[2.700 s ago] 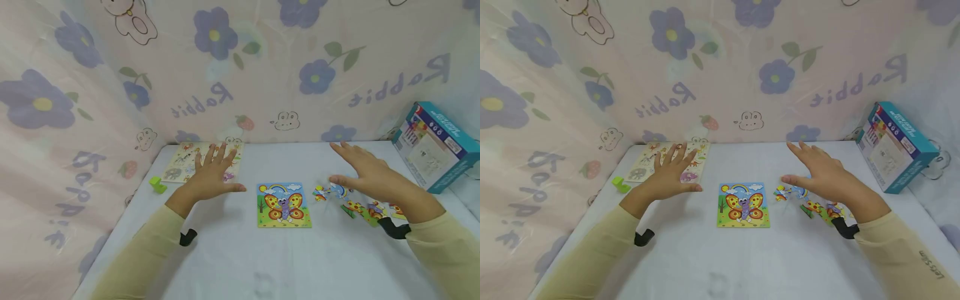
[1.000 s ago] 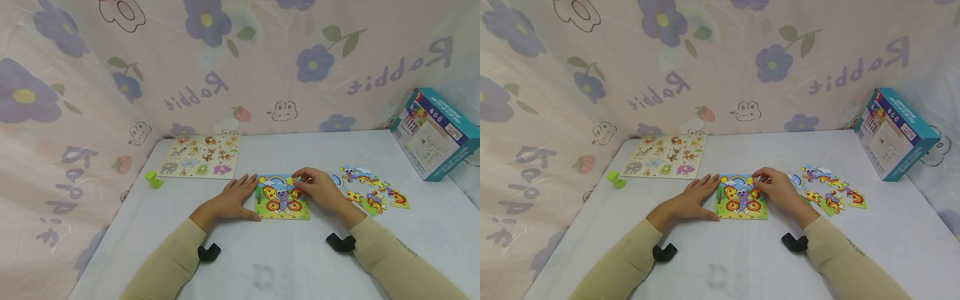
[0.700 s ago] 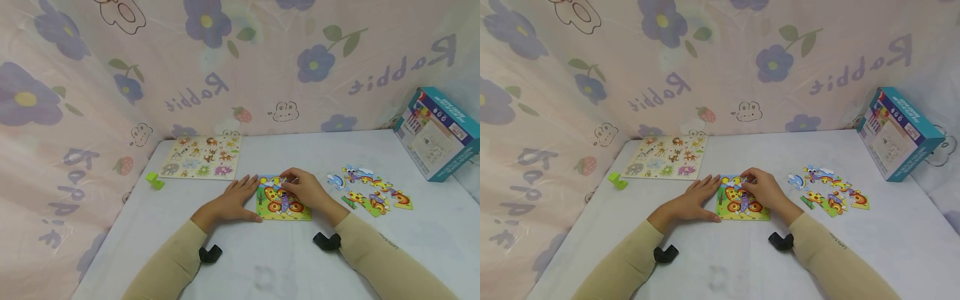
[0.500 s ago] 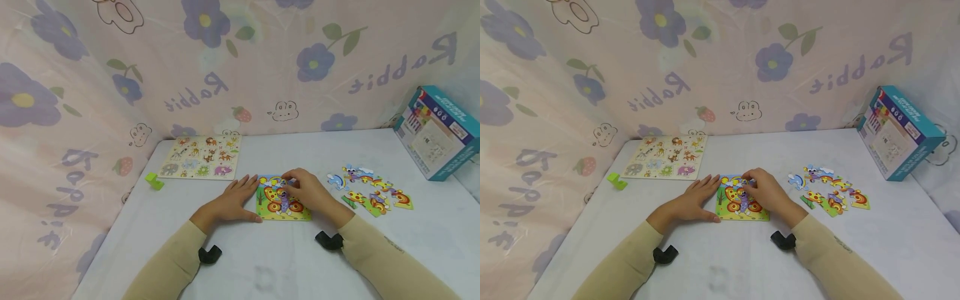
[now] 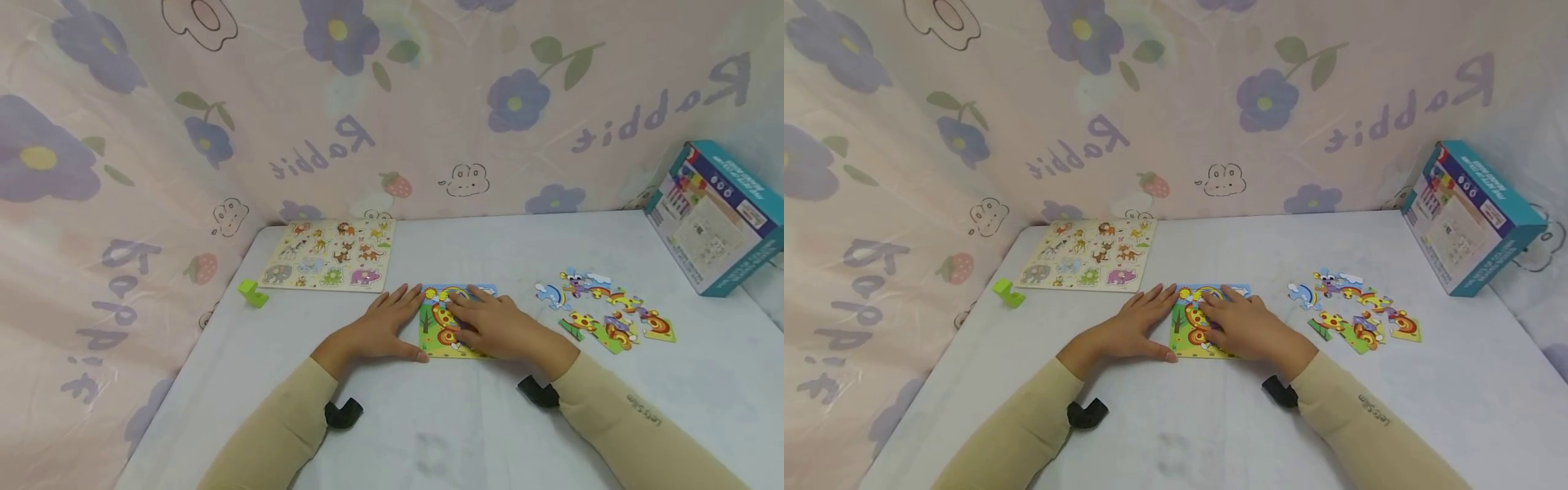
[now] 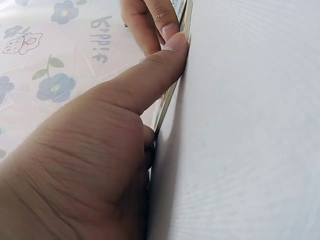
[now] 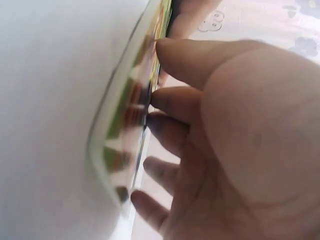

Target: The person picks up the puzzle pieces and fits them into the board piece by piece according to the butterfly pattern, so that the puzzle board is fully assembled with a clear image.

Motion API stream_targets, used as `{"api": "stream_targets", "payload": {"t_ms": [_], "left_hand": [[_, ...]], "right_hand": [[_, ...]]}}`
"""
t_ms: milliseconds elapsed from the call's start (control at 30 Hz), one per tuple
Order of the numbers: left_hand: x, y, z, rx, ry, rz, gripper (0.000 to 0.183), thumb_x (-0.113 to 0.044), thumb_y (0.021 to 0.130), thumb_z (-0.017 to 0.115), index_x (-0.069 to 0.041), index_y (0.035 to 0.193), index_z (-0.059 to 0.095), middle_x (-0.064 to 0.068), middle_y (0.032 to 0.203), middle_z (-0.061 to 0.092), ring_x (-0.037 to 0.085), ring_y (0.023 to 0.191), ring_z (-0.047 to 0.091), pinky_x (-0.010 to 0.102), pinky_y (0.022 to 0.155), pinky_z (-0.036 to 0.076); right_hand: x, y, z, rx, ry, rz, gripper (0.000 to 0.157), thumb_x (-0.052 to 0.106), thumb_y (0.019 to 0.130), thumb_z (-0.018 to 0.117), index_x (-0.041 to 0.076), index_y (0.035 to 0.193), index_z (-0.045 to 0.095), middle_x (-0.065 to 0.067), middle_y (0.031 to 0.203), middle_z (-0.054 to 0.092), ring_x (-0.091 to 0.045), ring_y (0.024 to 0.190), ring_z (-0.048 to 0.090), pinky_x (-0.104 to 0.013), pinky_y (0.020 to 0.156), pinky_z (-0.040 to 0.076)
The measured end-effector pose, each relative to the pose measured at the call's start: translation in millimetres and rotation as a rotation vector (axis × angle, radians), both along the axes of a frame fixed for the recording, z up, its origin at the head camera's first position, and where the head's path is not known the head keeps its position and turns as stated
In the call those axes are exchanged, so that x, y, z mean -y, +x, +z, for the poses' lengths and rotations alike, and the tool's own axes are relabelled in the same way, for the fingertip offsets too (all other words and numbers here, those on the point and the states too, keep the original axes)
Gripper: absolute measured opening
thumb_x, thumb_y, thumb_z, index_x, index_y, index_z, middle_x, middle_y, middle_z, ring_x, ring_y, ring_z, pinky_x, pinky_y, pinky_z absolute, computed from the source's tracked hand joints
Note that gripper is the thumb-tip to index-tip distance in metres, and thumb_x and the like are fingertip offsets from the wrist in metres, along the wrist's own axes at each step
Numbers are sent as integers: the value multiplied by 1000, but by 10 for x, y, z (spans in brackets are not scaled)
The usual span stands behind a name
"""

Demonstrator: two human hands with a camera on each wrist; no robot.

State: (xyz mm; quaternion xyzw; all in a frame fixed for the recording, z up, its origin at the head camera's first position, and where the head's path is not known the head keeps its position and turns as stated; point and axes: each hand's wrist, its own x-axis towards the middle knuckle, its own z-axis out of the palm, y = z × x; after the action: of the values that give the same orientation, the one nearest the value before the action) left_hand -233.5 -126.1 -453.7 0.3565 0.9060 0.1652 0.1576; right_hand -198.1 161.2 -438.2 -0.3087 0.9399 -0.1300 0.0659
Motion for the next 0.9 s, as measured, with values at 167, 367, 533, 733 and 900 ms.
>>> {"api": "stream_targets", "payload": {"t_ms": [167, 367, 533, 733, 900], "left_hand": [[-1, -6, -3, 0, -1, -6, 124, -78, 88, 73, -17, 177, 11, -5, 182, -1, 20, 165, -10, 49, 130, -6], [-4, 0, 22, 19, 11, -10, 124, -77, 90, 73, -16, 176, 9, -4, 182, -1, 22, 165, -10, 51, 130, -6], [5, -7, 26, 22, 11, -9, 124, -77, 89, 73, -17, 176, 8, -5, 182, -3, 21, 165, -11, 50, 130, -7], [1, 7, 14, 13, 23, -14, 124, -77, 89, 74, -17, 176, 8, -3, 182, -1, 22, 165, -10, 51, 130, -6], [-9, -5, -1, 11, 20, -3, 124, -77, 88, 75, -17, 177, 11, -5, 182, -1, 21, 165, -9, 50, 130, -5]], "right_hand": [[119, -14, -52, 34, -5, -8, 75, 55, 110, 59, 10, 168, 43, -10, 176, 31, -46, 161, 20, -77, 111, 32], [237, -51, -77, 64, -13, -14, 81, 62, 109, 55, 12, 171, 39, -7, 178, 27, -48, 162, 15, -78, 115, 26], [236, -71, -63, 56, -39, -12, 80, 61, 109, 56, 17, 173, 36, -7, 179, 25, -47, 161, 18, -76, 115, 27], [152, -85, -19, 102, -207, -21, 80, 56, 109, 60, 21, 175, 30, -14, 179, 21, -46, 159, 28, -81, 115, 26], [7, -74, 75, 135, -385, -47, 78, 50, 111, 62, 11, 173, 34, -20, 174, 31, -46, 157, 32, -76, 119, 27]]}}
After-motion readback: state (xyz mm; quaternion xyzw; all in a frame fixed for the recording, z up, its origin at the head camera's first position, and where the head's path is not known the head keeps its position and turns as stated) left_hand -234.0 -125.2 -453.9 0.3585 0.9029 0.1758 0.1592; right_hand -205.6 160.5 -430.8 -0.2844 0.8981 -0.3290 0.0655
